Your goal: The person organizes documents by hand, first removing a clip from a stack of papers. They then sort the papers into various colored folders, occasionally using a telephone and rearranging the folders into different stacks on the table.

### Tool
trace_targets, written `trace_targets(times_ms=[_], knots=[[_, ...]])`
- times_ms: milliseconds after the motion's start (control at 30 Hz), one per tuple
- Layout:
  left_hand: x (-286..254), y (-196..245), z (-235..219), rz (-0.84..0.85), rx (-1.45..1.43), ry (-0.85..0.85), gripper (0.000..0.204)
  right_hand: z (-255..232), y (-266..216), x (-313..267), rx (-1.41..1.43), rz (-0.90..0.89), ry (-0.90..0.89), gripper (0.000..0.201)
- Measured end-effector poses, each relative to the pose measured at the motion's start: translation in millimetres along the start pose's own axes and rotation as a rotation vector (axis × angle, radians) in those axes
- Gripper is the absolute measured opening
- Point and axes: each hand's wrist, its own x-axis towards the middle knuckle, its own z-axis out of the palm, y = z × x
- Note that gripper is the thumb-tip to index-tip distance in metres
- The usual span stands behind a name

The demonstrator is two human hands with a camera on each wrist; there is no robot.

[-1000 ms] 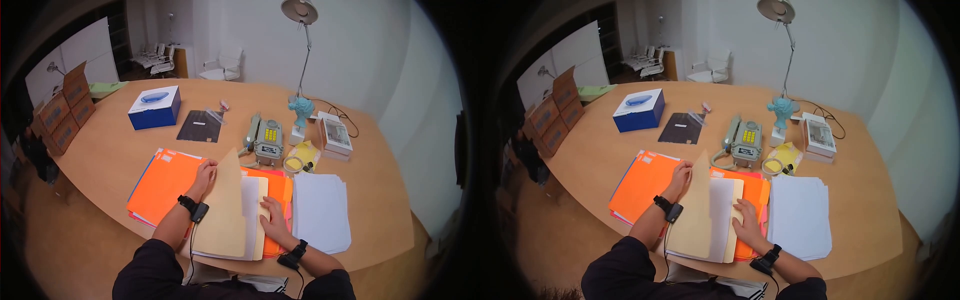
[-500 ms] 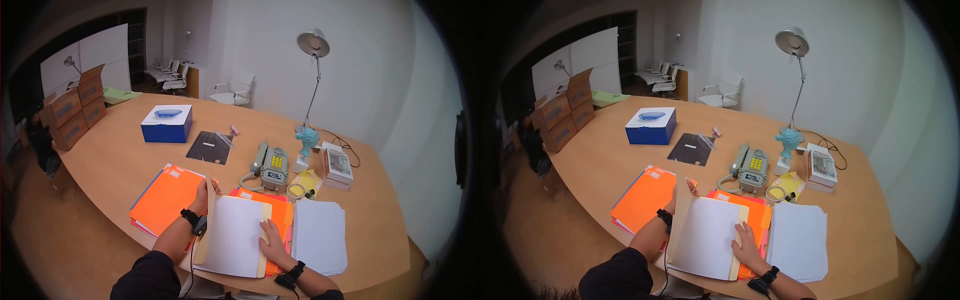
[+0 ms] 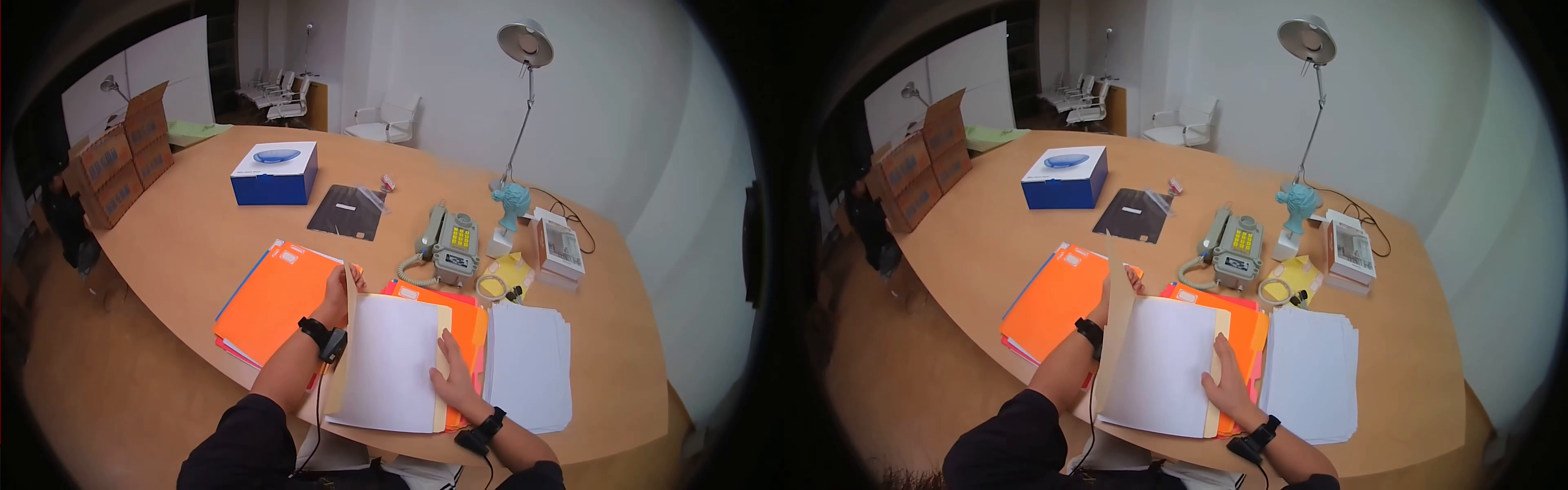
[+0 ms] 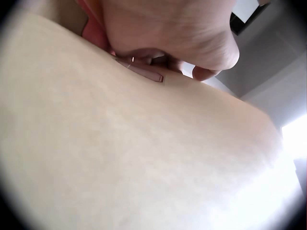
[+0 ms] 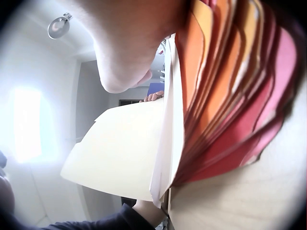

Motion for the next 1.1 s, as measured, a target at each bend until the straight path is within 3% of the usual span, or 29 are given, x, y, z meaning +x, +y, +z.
trace_targets(times_ms=[100, 167, 200, 267, 300, 367, 667, 867, 1033, 1100], knots=[[2.8, -4.5, -3.4, -0.006, 0.023, 0.013, 0.031, -2.9, 0.7, -0.4, 0.064, -0.005, -0.052, 0.081], [17.0, -16.3, -22.4, 0.013, -0.183, -0.124, 0.031, -6.1, -7.6, -0.5, 0.145, 0.005, -0.067, 0.079], [21.9, -20.8, -28.2, 0.006, -0.187, -0.113, 0.031, -6.0, -8.3, -0.4, 0.146, 0.016, -0.075, 0.079], [23.9, -19.1, -28.6, -0.007, -0.109, -0.127, 0.031, -4.5, -8.6, -2.0, 0.404, -0.015, 0.041, 0.074], [20.2, -18.9, -27.4, -0.018, -0.117, -0.107, 0.031, -4.8, -5.3, -2.6, 0.407, 0.005, 0.027, 0.074], [3.2, -4.8, -2.3, 0.017, -0.059, -0.095, 0.031, -5.7, 4.3, -1.1, 0.690, -0.035, 0.049, 0.067], [-2.2, 0.1, 5.1, -0.031, 0.051, -0.058, 0.028, -1.6, 3.1, 1.7, 1.228, 0.050, 0.186, 0.067], [-4.2, 2.3, 10.1, -0.049, 0.084, -0.033, 0.026, -7.1, 0.5, 2.4, 1.411, 0.222, 0.166, 0.068], [-5.3, 2.1, 7.2, -0.068, 0.066, -0.022, 0.027, -6.0, -4.2, 2.9, 1.350, 0.222, 0.073, 0.066], [-2.6, 1.1, 3.4, -0.038, 0.055, -0.154, 0.025, -3.7, -5.4, 4.0, 1.284, 0.185, 0.031, 0.062]])
